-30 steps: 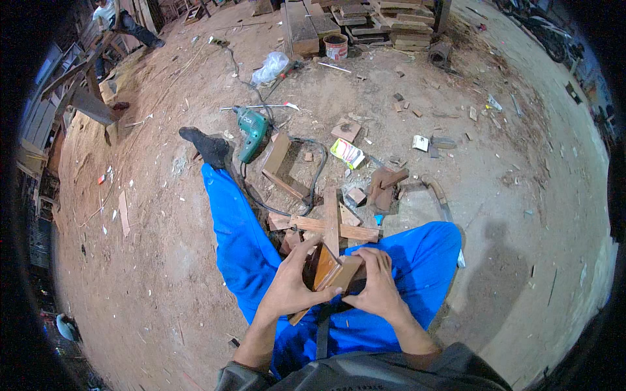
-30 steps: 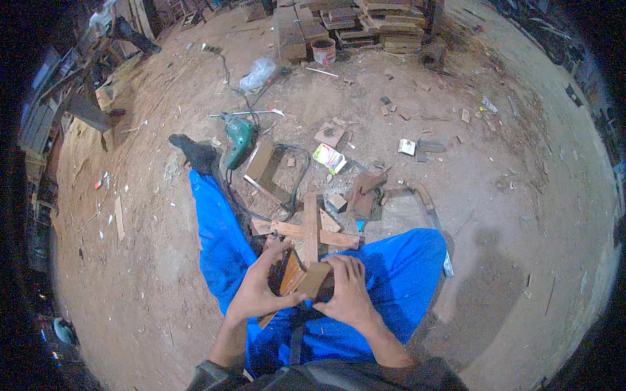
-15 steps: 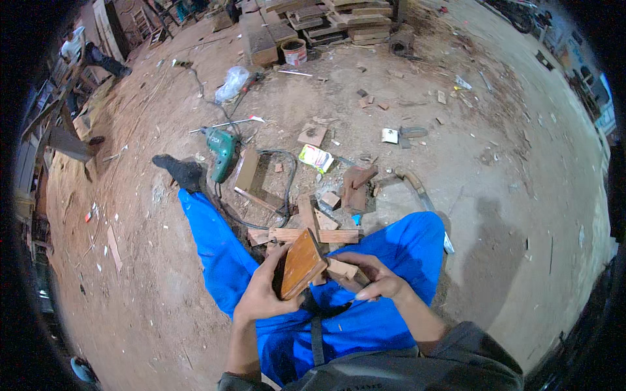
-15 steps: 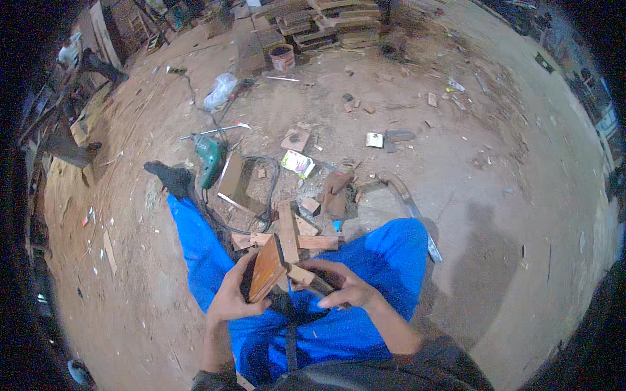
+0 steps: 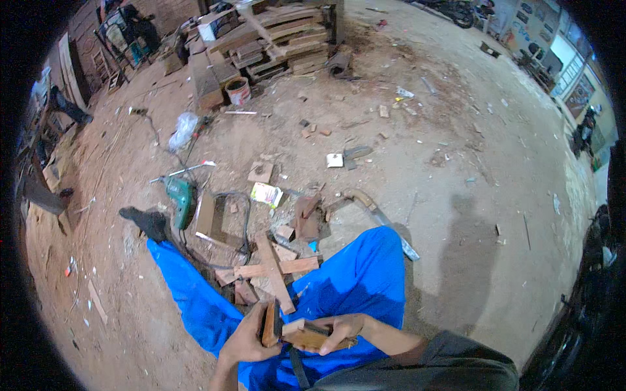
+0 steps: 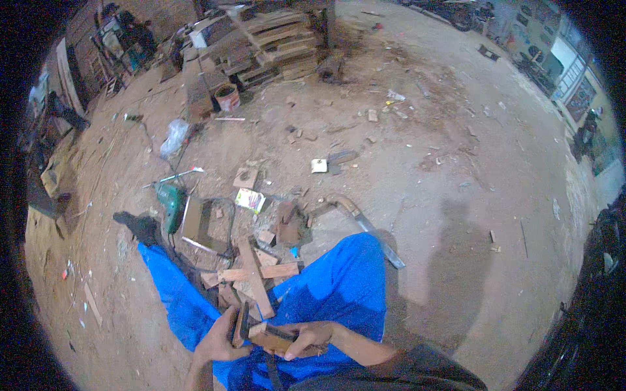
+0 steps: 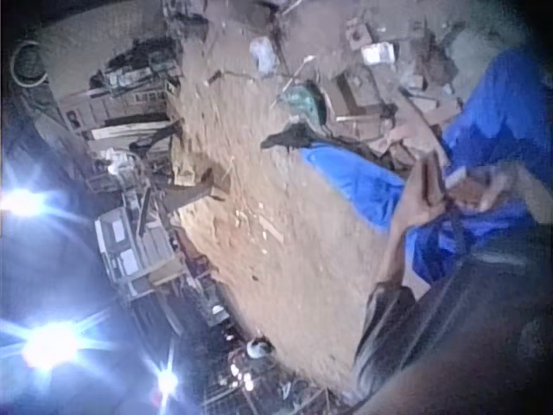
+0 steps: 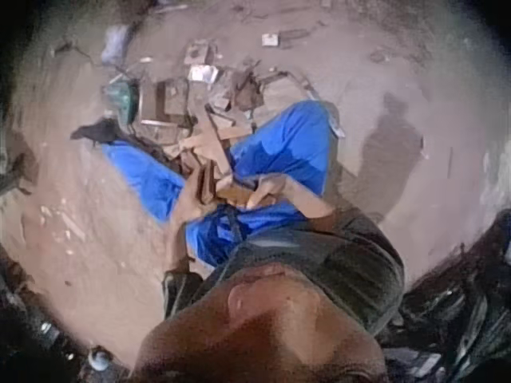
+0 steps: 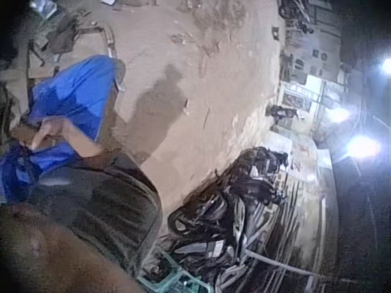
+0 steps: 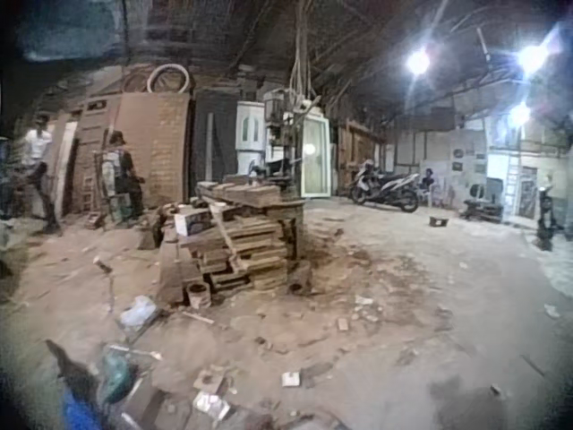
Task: The person assembles a small wooden box by hand using a wooden mallet to tap pieces into place and fits different wooden panels together while sitting on the floor.
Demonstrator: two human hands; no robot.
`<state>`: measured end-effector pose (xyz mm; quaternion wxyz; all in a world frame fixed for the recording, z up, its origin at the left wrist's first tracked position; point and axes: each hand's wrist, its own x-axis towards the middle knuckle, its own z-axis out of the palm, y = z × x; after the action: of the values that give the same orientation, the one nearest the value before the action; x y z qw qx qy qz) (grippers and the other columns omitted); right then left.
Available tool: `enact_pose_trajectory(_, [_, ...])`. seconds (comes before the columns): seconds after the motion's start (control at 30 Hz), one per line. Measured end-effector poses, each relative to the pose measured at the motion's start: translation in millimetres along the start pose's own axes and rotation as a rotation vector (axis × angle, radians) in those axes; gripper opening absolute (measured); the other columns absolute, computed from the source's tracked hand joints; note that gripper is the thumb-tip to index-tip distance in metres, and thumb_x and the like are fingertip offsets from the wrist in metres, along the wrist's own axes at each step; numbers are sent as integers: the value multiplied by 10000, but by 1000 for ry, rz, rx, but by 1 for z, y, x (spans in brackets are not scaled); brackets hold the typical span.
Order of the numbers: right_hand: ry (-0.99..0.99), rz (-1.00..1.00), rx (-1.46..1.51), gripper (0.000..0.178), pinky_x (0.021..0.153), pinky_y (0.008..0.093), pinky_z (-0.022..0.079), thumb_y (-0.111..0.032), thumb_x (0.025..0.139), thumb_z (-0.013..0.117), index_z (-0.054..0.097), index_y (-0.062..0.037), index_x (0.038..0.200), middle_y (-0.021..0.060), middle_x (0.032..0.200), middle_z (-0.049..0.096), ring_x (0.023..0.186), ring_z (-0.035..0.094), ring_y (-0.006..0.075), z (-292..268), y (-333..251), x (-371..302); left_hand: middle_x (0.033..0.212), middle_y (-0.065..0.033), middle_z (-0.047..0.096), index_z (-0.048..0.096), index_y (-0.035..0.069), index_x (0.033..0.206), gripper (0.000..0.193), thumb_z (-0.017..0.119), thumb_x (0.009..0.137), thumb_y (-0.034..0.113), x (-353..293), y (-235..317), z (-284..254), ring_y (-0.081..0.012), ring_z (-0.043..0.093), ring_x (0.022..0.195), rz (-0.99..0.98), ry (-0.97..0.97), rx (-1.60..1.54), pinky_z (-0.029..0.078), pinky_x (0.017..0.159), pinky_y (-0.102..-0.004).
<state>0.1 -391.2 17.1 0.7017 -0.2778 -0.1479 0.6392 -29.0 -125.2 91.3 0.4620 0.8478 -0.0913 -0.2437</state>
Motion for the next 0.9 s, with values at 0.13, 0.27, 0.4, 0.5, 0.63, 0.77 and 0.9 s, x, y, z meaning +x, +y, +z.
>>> enact_pose_trajectory(0.13, [-88,-81,-78,640,814,235,476,-165,743,739,534,-29,1333,13,1063,597,947,574,96,11,-10,5,1195,-178,563,407,-46,1371,919,881,644,259,-9,17,-8,-286,574,1121,90,-24,-115,461,980,-412])
enact_pose_trajectory(0.27, [-81,185,-581,849,994,332,424,-240,775,712,369,-20,1520,58,1228,571,1113,553,184,16,-45,-13,1293,-192,559,358,-36,1402,1004,922,650,318,-23,24,-14,-298,559,1208,16,-145,-3,444,1032,-405])
enact_pose_trajectory(0.4, [-150,180,-692,675,894,351,473,-213,759,709,499,-33,1375,49,1087,602,971,571,185,14,-52,-22,1259,-281,565,368,6,1454,1028,870,608,302,-36,41,-16,-492,603,1054,162,-22,268,518,912,-496])
enact_pose_trajectory(0.5, [-232,156,-569,559,858,380,506,-163,734,714,576,-43,1263,45,966,631,889,611,215,35,-80,-28,1216,-345,564,289,-11,1473,1085,860,602,290,-37,65,-27,-552,575,1080,135,-91,304,521,861,-559])
enact_pose_trajectory(0.63, [-252,98,-472,571,900,362,440,-193,796,729,513,-14,1294,33,1099,570,1039,503,160,28,-52,-41,1192,-354,583,257,-14,1475,1104,863,616,321,-36,87,-34,-548,592,1074,-47,-240,246,522,874,-541])
enact_pose_trajectory(0.77, [-173,4,-551,499,849,409,460,-152,758,711,563,-28,1218,102,1017,626,965,563,267,65,-59,-48,1207,-367,584,244,-25,1476,1105,851,647,382,-54,67,-20,-554,606,1065,124,-239,370,523,877,-546])
enact_pose_trajectory(0.9, [-122,108,-708,416,792,414,487,-135,748,676,634,-53,1153,148,999,695,857,603,330,78,-65,-62,1225,-383,574,222,-55,1477,1146,841,643,429,-63,54,9,-560,595,1083,259,-167,444,518,886,-562])
